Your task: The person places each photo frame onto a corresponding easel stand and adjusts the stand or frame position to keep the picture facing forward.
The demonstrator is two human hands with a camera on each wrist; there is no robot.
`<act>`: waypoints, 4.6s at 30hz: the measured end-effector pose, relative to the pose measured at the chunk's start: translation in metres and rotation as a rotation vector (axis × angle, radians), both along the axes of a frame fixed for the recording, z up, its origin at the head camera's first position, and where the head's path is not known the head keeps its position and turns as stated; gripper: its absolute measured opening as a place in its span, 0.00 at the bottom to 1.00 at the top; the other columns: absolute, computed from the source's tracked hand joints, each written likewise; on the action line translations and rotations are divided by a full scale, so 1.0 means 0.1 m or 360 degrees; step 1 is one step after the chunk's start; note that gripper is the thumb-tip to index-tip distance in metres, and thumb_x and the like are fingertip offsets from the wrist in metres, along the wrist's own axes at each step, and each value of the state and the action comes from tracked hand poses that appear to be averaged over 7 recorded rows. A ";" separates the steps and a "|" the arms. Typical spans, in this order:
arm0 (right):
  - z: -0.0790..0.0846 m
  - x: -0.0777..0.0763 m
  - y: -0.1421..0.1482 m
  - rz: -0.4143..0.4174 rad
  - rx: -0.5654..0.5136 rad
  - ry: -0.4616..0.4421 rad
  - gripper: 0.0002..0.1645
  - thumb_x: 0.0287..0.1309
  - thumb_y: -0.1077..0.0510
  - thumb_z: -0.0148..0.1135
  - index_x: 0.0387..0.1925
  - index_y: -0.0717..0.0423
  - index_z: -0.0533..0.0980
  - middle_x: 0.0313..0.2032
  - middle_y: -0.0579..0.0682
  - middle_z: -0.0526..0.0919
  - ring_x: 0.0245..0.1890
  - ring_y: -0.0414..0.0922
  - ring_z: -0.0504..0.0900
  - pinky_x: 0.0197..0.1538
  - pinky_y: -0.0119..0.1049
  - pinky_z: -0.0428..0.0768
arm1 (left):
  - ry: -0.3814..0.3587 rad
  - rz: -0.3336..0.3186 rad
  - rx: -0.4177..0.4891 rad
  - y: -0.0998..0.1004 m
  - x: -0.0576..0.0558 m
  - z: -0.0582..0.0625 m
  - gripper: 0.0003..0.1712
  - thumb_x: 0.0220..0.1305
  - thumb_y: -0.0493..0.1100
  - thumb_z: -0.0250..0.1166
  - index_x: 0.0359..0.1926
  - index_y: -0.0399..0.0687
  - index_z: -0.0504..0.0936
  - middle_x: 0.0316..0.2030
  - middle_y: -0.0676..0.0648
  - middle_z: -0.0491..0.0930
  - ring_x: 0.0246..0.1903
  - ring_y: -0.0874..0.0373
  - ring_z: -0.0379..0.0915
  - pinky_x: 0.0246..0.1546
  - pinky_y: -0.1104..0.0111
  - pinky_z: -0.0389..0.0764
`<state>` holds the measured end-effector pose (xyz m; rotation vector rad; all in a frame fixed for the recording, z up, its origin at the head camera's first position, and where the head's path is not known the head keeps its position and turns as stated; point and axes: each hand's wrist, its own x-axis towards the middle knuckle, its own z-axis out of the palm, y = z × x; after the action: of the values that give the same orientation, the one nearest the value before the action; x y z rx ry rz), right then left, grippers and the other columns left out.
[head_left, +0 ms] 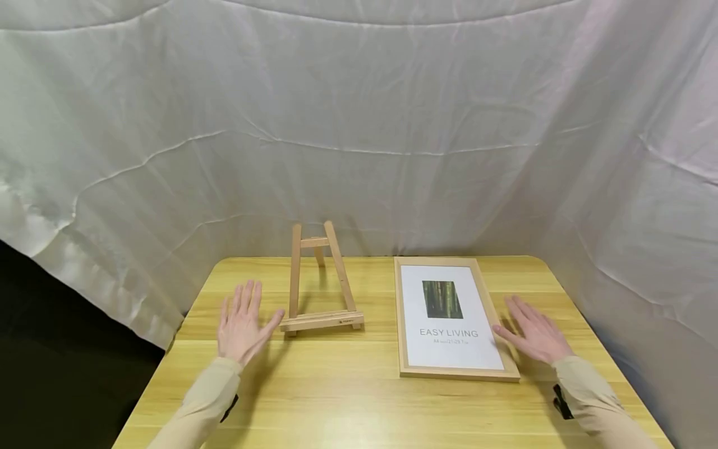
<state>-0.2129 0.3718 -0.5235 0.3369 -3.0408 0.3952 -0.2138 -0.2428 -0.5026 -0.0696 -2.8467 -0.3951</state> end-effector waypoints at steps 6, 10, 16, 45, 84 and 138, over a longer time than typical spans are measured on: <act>0.02 0.03 0.04 0.0079 -0.0064 -0.0039 0.53 0.63 0.35 0.60 0.73 0.70 0.59 0.71 0.74 0.61 0.68 0.74 0.63 0.67 0.72 0.66 | 0.0090 -0.0093 -0.0025 0.27 0.06 0.06 0.53 0.68 0.70 0.53 0.80 0.44 0.48 0.80 0.41 0.46 0.80 0.42 0.42 0.81 0.46 0.41; 0.01 0.04 0.07 0.0073 -0.0095 -0.0075 0.54 0.61 0.34 0.62 0.73 0.69 0.59 0.69 0.76 0.63 0.66 0.76 0.65 0.64 0.75 0.67 | 0.0129 -0.0157 -0.0045 0.49 0.10 0.06 0.53 0.66 0.69 0.55 0.80 0.43 0.49 0.80 0.42 0.47 0.80 0.44 0.44 0.81 0.47 0.43; -0.03 0.07 0.08 0.0097 -0.0142 -0.0137 0.57 0.57 0.33 0.66 0.73 0.69 0.60 0.65 0.78 0.68 0.62 0.77 0.68 0.58 0.76 0.71 | 0.0153 -0.0289 -0.0048 0.87 0.14 -0.04 0.54 0.66 0.70 0.55 0.79 0.42 0.50 0.79 0.42 0.49 0.79 0.44 0.47 0.81 0.46 0.47; -0.36 0.27 0.12 0.0267 -0.0350 -0.0042 0.65 0.37 0.39 0.83 0.69 0.73 0.65 0.40 0.43 0.76 0.39 0.32 0.69 0.42 0.32 0.74 | -0.0287 -0.0627 0.0079 2.34 0.33 -0.54 0.57 0.64 0.78 0.51 0.75 0.37 0.60 0.71 0.36 0.66 0.71 0.42 0.65 0.77 0.53 0.63; -0.33 0.35 0.06 0.0160 -0.0438 -0.0315 0.54 0.45 0.43 0.78 0.67 0.69 0.68 0.60 0.69 0.75 0.61 0.71 0.69 0.55 0.73 0.69 | -0.0349 -0.0688 0.0241 2.48 0.23 -0.69 0.58 0.48 0.74 0.71 0.65 0.33 0.72 0.42 0.47 0.66 0.41 0.57 0.56 0.48 0.66 0.69; -0.32 0.21 -0.40 0.0113 -0.0712 0.0153 0.65 0.45 0.51 0.81 0.77 0.64 0.53 0.52 0.59 0.79 0.45 0.35 0.73 0.52 0.43 0.84 | -0.0449 -0.0836 0.0789 2.05 0.05 -0.54 0.62 0.65 0.62 0.66 0.80 0.39 0.37 0.76 0.29 0.49 0.72 0.33 0.58 0.72 0.44 0.67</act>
<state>-0.1917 0.3321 -0.5553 0.4173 -2.7449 1.0048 -0.2092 -0.0378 -0.5562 -0.7183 -2.8646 -1.2928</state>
